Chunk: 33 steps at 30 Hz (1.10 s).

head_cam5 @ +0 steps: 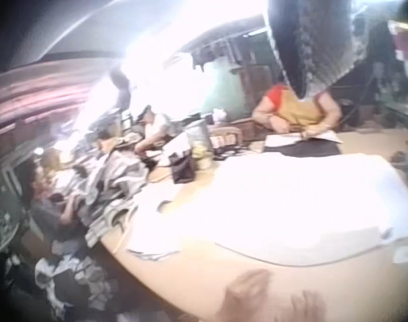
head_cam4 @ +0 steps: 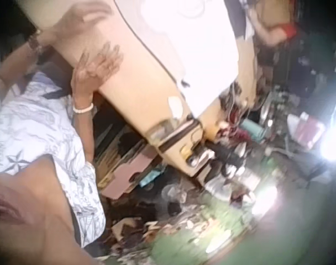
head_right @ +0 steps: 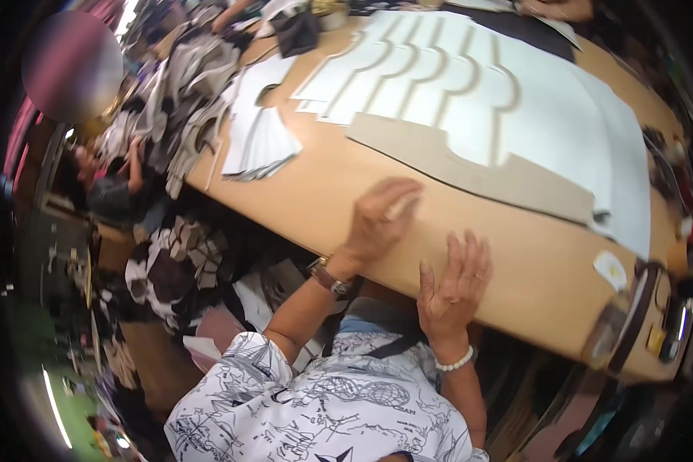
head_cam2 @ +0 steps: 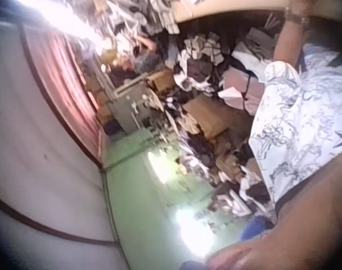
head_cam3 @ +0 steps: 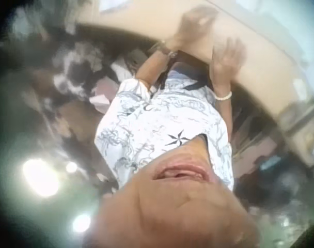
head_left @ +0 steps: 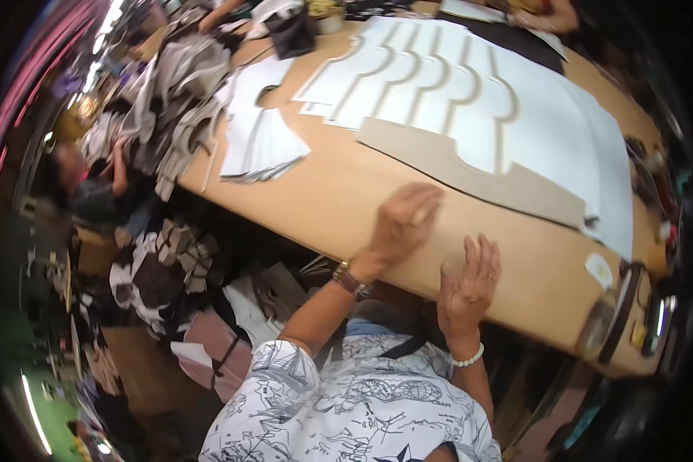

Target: The person applies glue from a bottle onto the edge of a white leather strip, folds the strip onto itself to create a finished edge, hammers the bonded edge with a wooden hammer, and then uses a pencil to mark a piece of brown leather using a cardboard template.

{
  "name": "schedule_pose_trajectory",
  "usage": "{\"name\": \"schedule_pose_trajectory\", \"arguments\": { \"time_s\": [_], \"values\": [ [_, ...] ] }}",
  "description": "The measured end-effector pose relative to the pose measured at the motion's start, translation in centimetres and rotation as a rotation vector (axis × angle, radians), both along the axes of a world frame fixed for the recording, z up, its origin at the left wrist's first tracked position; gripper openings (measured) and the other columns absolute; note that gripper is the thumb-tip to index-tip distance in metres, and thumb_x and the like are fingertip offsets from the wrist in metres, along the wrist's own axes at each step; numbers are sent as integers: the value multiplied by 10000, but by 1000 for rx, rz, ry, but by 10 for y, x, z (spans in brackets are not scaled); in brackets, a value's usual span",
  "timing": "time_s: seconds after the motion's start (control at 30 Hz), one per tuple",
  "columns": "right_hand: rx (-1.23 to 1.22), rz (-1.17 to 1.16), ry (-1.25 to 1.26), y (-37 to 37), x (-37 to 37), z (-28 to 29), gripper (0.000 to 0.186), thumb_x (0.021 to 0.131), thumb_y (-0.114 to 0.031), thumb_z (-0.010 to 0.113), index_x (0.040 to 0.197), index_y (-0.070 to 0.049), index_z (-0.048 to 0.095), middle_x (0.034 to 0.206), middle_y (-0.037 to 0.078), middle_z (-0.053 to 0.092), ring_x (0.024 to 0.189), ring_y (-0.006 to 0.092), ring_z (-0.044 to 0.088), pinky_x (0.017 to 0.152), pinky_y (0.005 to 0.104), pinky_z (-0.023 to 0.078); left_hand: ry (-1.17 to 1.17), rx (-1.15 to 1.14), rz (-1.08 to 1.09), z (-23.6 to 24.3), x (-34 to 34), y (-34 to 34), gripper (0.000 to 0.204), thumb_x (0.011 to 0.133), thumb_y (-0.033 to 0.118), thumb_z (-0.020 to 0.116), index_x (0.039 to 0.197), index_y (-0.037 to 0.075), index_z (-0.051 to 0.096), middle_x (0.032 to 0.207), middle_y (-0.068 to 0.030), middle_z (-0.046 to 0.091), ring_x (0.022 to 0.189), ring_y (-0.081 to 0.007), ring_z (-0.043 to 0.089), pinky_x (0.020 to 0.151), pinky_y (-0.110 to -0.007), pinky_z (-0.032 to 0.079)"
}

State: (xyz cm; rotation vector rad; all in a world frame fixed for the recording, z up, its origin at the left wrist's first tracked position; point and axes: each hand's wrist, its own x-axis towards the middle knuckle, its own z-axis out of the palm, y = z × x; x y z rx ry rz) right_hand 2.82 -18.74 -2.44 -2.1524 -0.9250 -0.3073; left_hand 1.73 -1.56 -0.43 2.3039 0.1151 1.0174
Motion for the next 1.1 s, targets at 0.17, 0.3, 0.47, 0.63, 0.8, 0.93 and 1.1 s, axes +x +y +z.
{"name": "schedule_pose_trajectory", "arguments": {
  "time_s": [0.17, 0.3, 0.47, 0.63, 0.8, 0.93, 1.1],
  "values": [
    [-312, -87, -96, -9, -10, -4, 511, 846, -320, 601, 1277, -62, 504, 1384, 168, 406, 1326, 419, 290, 1043, 572, 233, 31, 225, 649, 2, -64, 146, 270, 791, 77, 650, 1041, -19, 613, 1028, -183, 631, 966, -345, 593, 875, -403, 466],
    [-350, -89, -99, -5, -9, -2, 493, 839, -301, 604, 1261, -61, 518, 1376, 159, 418, 1328, 422, 288, 1047, 566, 231, 242, 229, 953, -5, -116, 233, 506, 818, 155, 633, 1245, -51, 459, 1242, -245, 491, 1182, -367, 451, 995, -435, 384],
    [-361, -66, -99, -3, -6, -1, 474, 850, -310, 590, 1247, -59, 527, 1347, 162, 445, 1312, 430, 311, 1047, 558, 230, 334, 337, 1020, -40, -131, 249, 383, 857, 126, 570, 1194, -49, 521, 1166, -231, 570, 1110, -373, 526, 954, -429, 418],
    [-389, -49, -95, -4, -7, 1, 460, 857, -324, 582, 1226, -53, 538, 1328, 165, 460, 1301, 436, 328, 1043, 551, 237, 383, 369, 1061, -21, -124, 230, 278, 862, 95, 549, 1109, -26, 592, 981, -189, 656, 891, -335, 629, 769, -407, 496],
    [-336, 6, -50, -4, -6, 1, 501, 815, -328, 643, 1211, -38, 542, 1285, 159, 498, 1270, 424, 371, 1025, 549, 262, 355, 199, 861, 17, -107, 168, 301, 852, 67, 546, 1141, 9, 607, 881, -196, 673, 743, -304, 660, 654, -378, 508],
    [-76, 228, 193, -10, 6, 14, 646, 715, -289, 755, 1234, 5, 507, 1233, 180, 525, 1208, 421, 436, 994, 499, 337, 497, -502, 233, 53, -65, 51, 377, 824, 8, 515, 1198, 16, 565, 828, -122, 665, 692, -110, 596, 634, -259, 476],
    [320, 249, 608, -9, -9, 24, 644, 740, -138, 749, 1286, 41, 458, 1181, 191, 540, 1066, 302, 550, 898, 363, 454, 606, -771, -315, 42, -25, -32, 427, 846, 33, 526, 1272, 17, 504, 920, -103, 656, 781, -100, 583, 703, -244, 471]
  ]
}}
